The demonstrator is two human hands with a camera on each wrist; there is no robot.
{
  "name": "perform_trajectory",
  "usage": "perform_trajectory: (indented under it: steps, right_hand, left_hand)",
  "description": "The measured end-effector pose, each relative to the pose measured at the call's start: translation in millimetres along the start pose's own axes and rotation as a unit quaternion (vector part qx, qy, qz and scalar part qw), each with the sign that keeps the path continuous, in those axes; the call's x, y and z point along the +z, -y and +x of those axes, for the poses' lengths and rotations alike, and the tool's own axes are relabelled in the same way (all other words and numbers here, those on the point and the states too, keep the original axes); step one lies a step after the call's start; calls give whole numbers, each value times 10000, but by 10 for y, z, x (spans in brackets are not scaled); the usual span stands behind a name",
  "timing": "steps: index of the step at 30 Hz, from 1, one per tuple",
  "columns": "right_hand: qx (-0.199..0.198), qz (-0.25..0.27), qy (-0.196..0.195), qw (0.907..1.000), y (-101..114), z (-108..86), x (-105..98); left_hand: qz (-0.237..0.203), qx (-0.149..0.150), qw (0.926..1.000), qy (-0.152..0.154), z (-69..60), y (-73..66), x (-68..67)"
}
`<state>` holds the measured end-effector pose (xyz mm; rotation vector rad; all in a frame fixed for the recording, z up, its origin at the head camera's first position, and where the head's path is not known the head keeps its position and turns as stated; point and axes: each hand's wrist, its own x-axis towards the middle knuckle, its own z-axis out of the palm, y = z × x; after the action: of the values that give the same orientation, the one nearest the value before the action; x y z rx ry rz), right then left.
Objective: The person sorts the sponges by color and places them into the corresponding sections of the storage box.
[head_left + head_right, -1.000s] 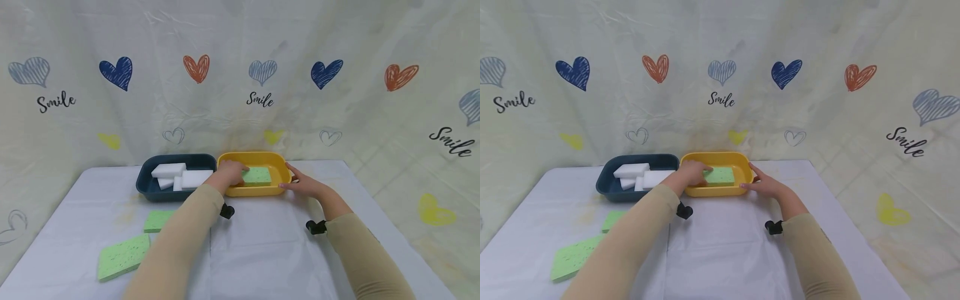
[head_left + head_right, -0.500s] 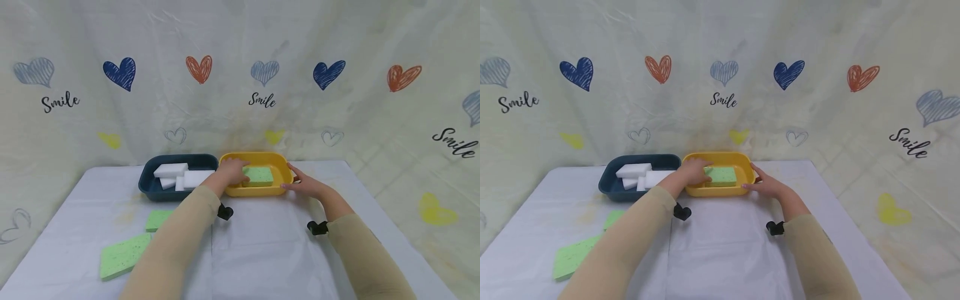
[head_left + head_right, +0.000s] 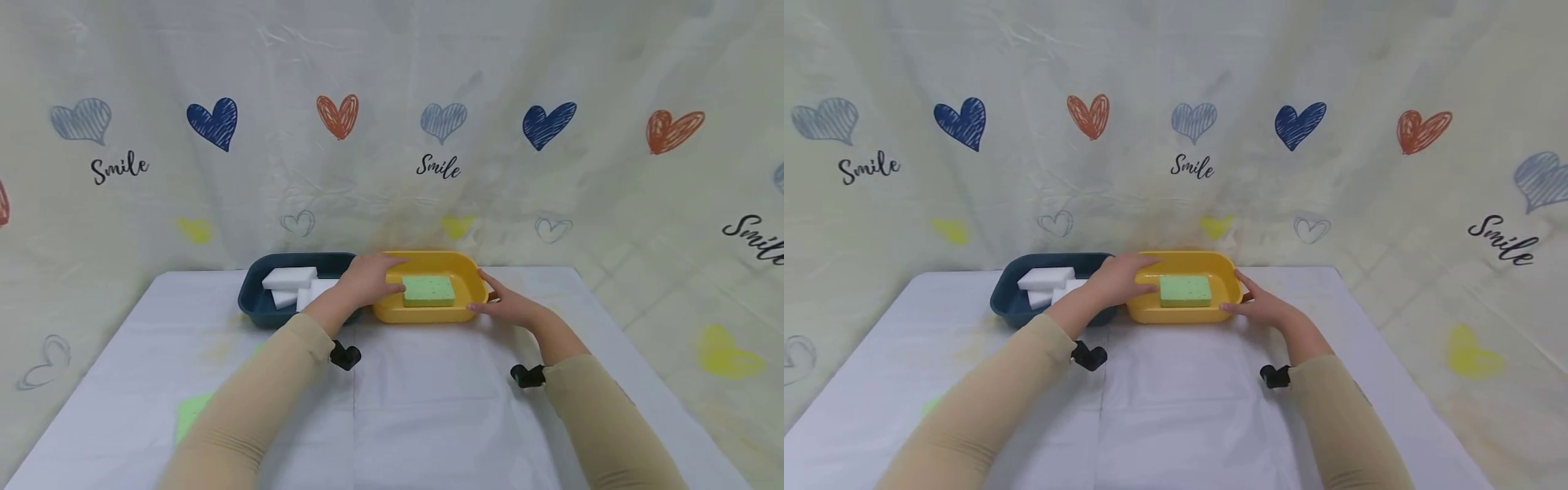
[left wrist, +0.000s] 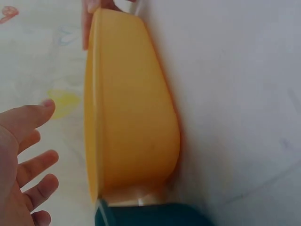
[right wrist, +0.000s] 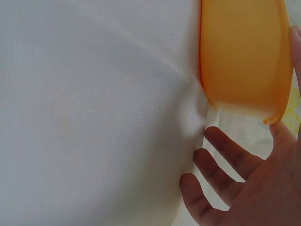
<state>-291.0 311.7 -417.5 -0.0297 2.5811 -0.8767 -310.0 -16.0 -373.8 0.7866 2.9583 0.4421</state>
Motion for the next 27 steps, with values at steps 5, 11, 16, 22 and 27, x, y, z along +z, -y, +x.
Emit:
perform_trajectory:
  steps: [5, 11, 16, 22, 27]
  right_hand:
    - [-56, 14, 8, 10000, -2, -8, -4]
    - [-46, 27, 37, 10000, -22, 16, -12]
    - [-46, 149, 44, 9999, -56, 54, -7]
    - [-111, 39, 24, 9999, -47, 37, -10]
    - [-158, -59, 30, 9999, -14, 2, -12]
  left_hand:
    - [-17, 1, 10000, 0, -221, 99, -125]
    - [34, -66, 10000, 24, -525, 277, -220]
    - [-46, -81, 9998, 168, -856, 421, -234]
    - [42, 55, 9998, 174, -1303, 633, -183]
    - [99, -25, 9998, 184, -1658, 834, -157]
